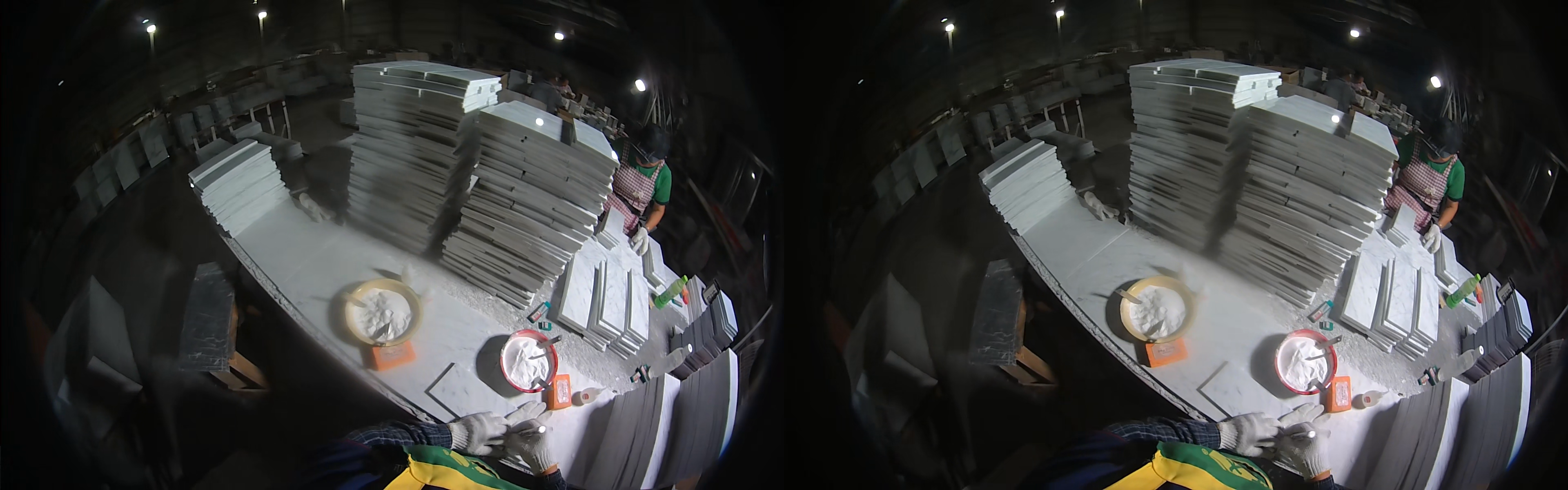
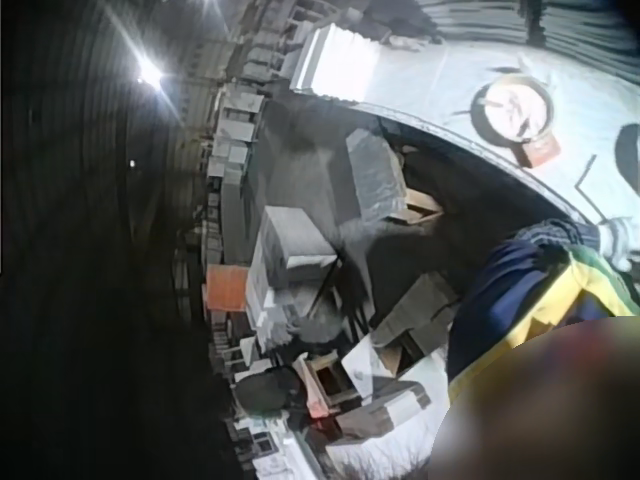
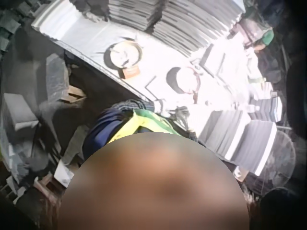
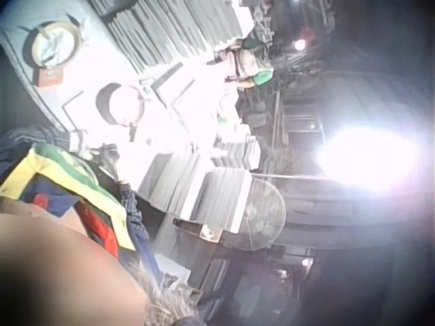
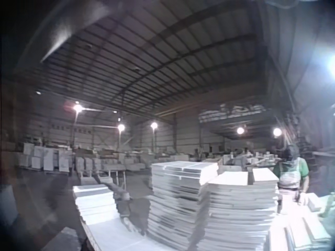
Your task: The person applies a white paste to the edges of rectangular panels using a small spatula, then wipes the surface with a cloth. The person handles multiple panels one at a time, placing them back on the table after treatment.
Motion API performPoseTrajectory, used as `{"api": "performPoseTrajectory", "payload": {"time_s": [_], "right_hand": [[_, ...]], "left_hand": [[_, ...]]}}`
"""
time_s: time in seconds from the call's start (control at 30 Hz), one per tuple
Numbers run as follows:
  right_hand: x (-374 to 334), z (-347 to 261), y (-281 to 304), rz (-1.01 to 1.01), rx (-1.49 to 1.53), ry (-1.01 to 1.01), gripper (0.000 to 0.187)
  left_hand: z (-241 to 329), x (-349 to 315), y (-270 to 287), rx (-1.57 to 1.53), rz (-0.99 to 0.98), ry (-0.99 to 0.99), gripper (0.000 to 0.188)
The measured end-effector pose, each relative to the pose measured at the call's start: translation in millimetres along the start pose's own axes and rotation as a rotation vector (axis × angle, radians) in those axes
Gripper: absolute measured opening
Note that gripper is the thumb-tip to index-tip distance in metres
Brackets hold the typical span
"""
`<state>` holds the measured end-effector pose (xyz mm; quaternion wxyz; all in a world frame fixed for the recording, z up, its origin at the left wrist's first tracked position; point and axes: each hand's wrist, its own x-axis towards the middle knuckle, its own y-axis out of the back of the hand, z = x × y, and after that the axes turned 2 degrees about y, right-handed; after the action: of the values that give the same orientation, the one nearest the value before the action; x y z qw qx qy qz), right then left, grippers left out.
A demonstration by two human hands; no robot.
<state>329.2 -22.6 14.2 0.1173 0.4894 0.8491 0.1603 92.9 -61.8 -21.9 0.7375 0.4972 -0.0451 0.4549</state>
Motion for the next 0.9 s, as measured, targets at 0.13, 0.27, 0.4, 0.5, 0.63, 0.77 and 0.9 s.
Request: {"api": "performPoseTrajectory", "payload": {"time_s": [0.13, 0.27, 0.4, 0.5, 0.63, 0.77, 0.9], "right_hand": [[8.2, 0.6, 13.5, 0.167, -0.313, 0.242, 0.011], [4.7, -1.8, 20.7, 0.167, -0.366, 0.255, 0.009], [6.2, 3.0, 9.3, 0.021, -0.22, 0.103, 0.009], [11.0, 8.6, 12.0, 0.119, -0.367, 0.121, 0.009], [9.8, 12.5, 14.3, 0.17, -0.289, 0.214, 0.01], [9.4, 11.1, 11.7, -0.078, -0.209, 0.057, 0.014], [11.8, 4.3, 17.2, 0.25, -0.43, 0.174, 0.012]], "left_hand": [[-1.0, 0.8, 3.3, 0.063, -0.113, -0.002, 0.031], [-0.2, 0.9, 3.0, -0.097, -0.049, 0.06, 0.03], [-0.2, -1.1, -0.8, -0.028, 0.052, 0.004, 0.029], [-1.3, -2.4, -3.1, 0.031, 0.023, 0.017, 0.028], [-2.2, -2.1, -4.1, -0.082, 0.062, 0.012, 0.03], [-2.0, -2.8, -3.7, 0.036, 0.048, -0.005, 0.029], [-2.8, -3.2, -4.8, 0.029, -0.012, 0.036, 0.03]]}}
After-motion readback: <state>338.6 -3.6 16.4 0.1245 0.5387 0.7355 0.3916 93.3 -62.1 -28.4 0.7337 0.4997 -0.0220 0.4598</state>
